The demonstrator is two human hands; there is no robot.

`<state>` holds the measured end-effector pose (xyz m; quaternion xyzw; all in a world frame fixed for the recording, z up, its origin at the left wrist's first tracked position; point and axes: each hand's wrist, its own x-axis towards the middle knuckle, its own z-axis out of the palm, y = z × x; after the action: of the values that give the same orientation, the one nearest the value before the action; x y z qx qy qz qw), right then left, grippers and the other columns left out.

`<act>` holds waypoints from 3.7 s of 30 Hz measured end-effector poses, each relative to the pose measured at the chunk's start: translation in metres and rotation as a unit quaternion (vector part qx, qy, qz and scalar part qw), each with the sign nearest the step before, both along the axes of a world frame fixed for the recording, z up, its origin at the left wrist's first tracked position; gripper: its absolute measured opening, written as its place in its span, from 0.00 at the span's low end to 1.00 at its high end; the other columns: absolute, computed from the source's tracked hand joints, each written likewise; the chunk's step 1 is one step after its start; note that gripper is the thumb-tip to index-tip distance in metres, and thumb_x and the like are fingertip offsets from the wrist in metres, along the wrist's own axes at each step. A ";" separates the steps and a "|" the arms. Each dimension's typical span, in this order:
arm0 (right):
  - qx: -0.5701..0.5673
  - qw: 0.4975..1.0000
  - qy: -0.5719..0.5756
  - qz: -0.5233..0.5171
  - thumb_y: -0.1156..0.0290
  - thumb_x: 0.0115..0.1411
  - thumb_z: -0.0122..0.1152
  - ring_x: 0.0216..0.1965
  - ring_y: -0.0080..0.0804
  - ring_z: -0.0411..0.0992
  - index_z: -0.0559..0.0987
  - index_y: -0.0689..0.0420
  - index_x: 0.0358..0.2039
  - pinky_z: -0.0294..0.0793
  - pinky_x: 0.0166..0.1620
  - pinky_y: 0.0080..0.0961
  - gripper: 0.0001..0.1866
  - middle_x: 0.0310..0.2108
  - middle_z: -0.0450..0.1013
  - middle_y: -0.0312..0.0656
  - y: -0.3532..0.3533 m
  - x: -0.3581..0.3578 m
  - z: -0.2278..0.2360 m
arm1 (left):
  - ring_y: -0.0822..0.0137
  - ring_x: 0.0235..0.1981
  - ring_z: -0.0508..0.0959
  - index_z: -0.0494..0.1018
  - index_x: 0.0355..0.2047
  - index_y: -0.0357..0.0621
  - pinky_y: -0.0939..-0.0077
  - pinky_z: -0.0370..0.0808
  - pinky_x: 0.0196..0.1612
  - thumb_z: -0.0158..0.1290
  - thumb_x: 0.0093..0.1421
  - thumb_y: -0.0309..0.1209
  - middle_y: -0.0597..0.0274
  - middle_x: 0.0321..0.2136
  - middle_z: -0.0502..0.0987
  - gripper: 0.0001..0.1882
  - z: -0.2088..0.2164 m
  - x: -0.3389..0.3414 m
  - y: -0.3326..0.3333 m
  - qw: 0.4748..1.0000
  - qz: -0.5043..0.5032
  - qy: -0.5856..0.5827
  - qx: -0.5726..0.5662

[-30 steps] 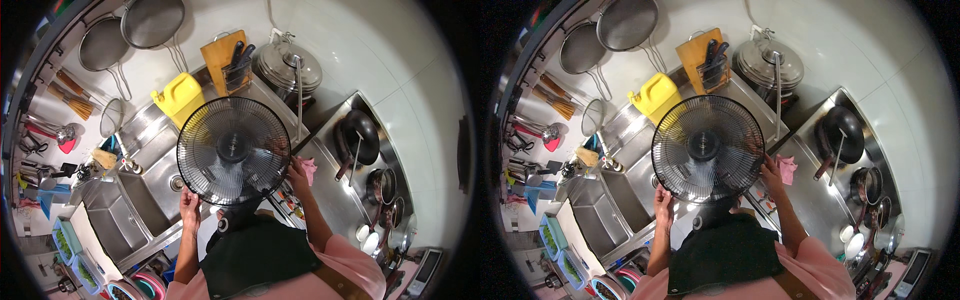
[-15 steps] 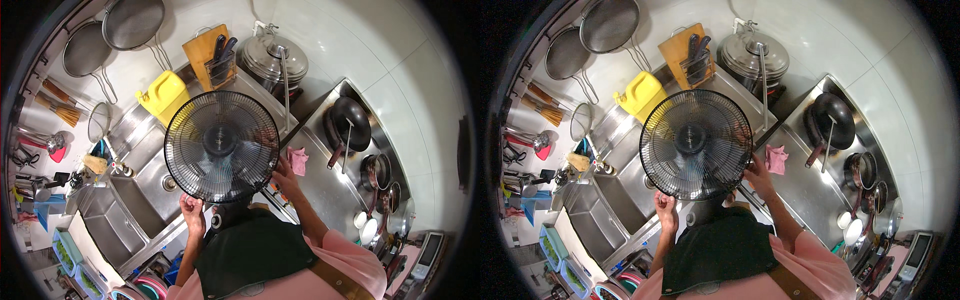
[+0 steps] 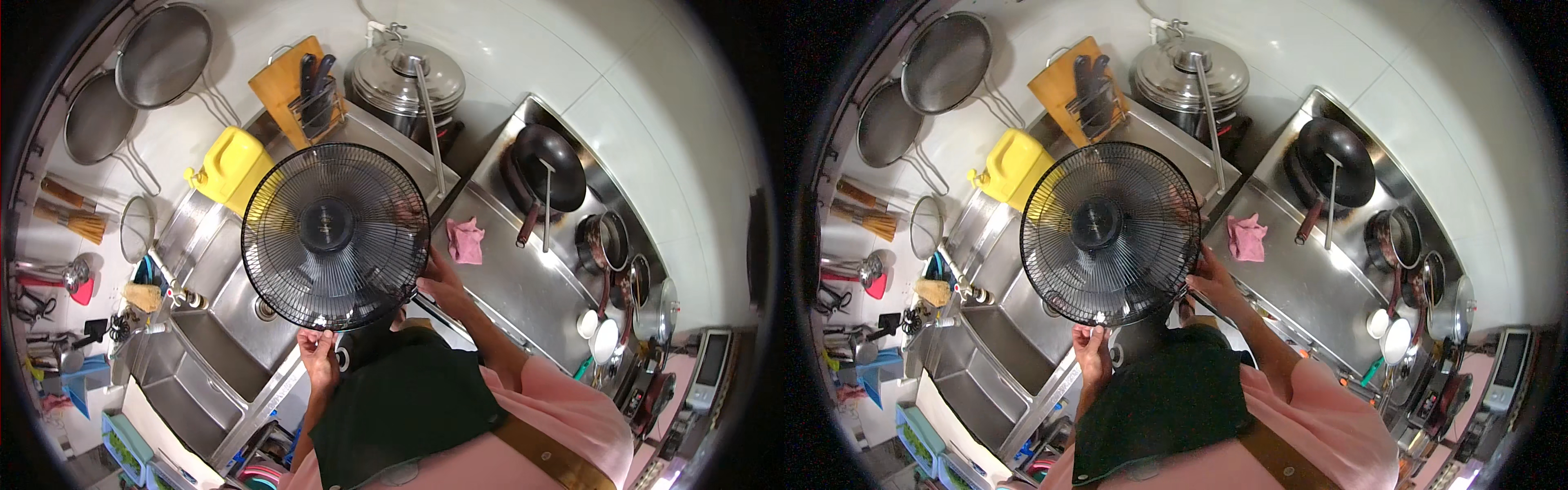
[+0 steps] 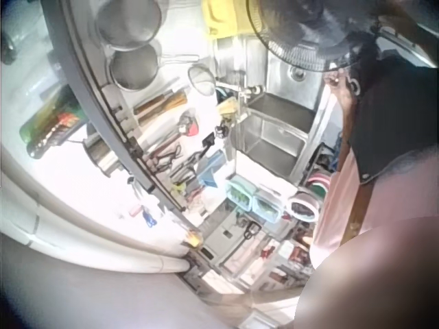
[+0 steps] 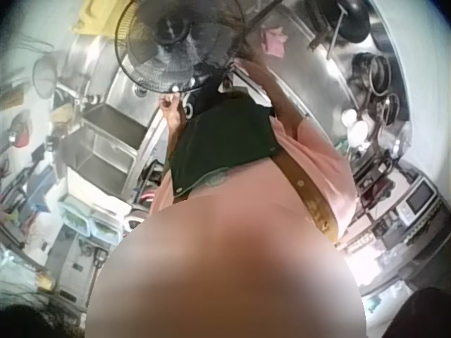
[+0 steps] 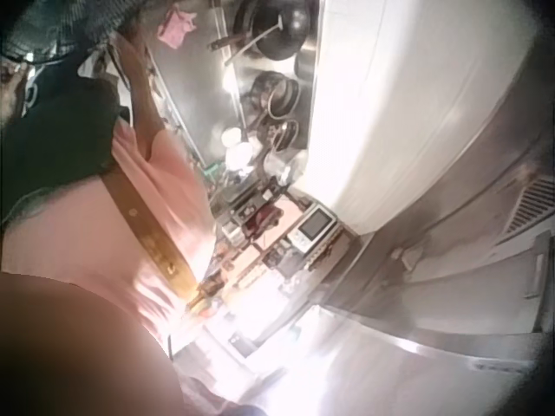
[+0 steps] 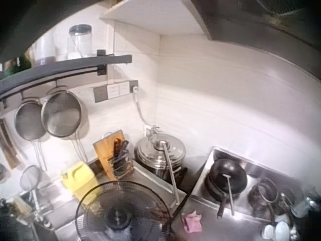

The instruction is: Cleaning and reassembling a stand fan in a kitchen environment.

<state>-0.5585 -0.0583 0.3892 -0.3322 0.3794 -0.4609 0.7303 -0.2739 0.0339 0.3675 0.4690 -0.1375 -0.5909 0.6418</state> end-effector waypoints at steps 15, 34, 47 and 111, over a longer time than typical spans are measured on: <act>-0.049 0.998 0.003 -0.035 0.82 0.52 0.53 0.56 0.33 0.63 0.39 0.53 0.68 0.59 0.58 0.30 0.47 0.59 0.61 0.43 0.009 0.007 -0.008 | 0.74 0.36 0.71 0.64 0.34 0.53 0.59 0.66 0.51 0.54 0.56 0.19 0.74 0.33 0.71 0.14 -0.012 -0.006 0.005 0.998 -0.053 -0.016 0.017; 0.000 0.995 0.090 -0.040 0.87 0.44 0.51 0.52 0.32 0.66 0.40 0.53 0.68 0.65 0.52 0.26 0.51 0.55 0.63 0.42 0.011 0.022 0.011 | 0.67 0.35 0.73 0.61 0.40 0.48 0.68 0.76 0.41 0.51 0.52 0.11 0.62 0.37 0.69 0.21 -0.007 -0.017 0.002 1.000 -0.001 0.021 0.007; 0.094 0.975 0.168 -0.114 0.81 0.44 0.57 0.34 0.29 0.71 0.58 0.59 0.62 0.72 0.35 0.25 0.41 0.38 0.71 0.45 0.018 0.026 0.017 | 0.58 0.43 0.74 0.62 0.41 0.48 0.53 0.72 0.52 0.55 0.52 0.18 0.57 0.41 0.72 0.19 0.006 -0.004 0.001 0.987 -0.062 0.076 0.130; -0.016 0.913 0.361 -0.188 0.57 0.59 0.54 0.40 0.33 0.73 0.76 0.66 0.46 0.68 0.45 0.26 0.24 0.38 0.76 0.47 -0.142 -0.015 -0.009 | 0.65 0.44 0.74 0.64 0.54 0.34 0.72 0.71 0.50 0.37 0.66 0.26 0.58 0.45 0.74 0.18 0.027 0.138 -0.168 0.989 -0.102 -0.102 0.025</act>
<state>-0.5737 -0.2004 0.3801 -0.4098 0.6651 -0.4447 0.4382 -0.1356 -0.1345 0.3944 0.5261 -0.2347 -0.6058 0.5488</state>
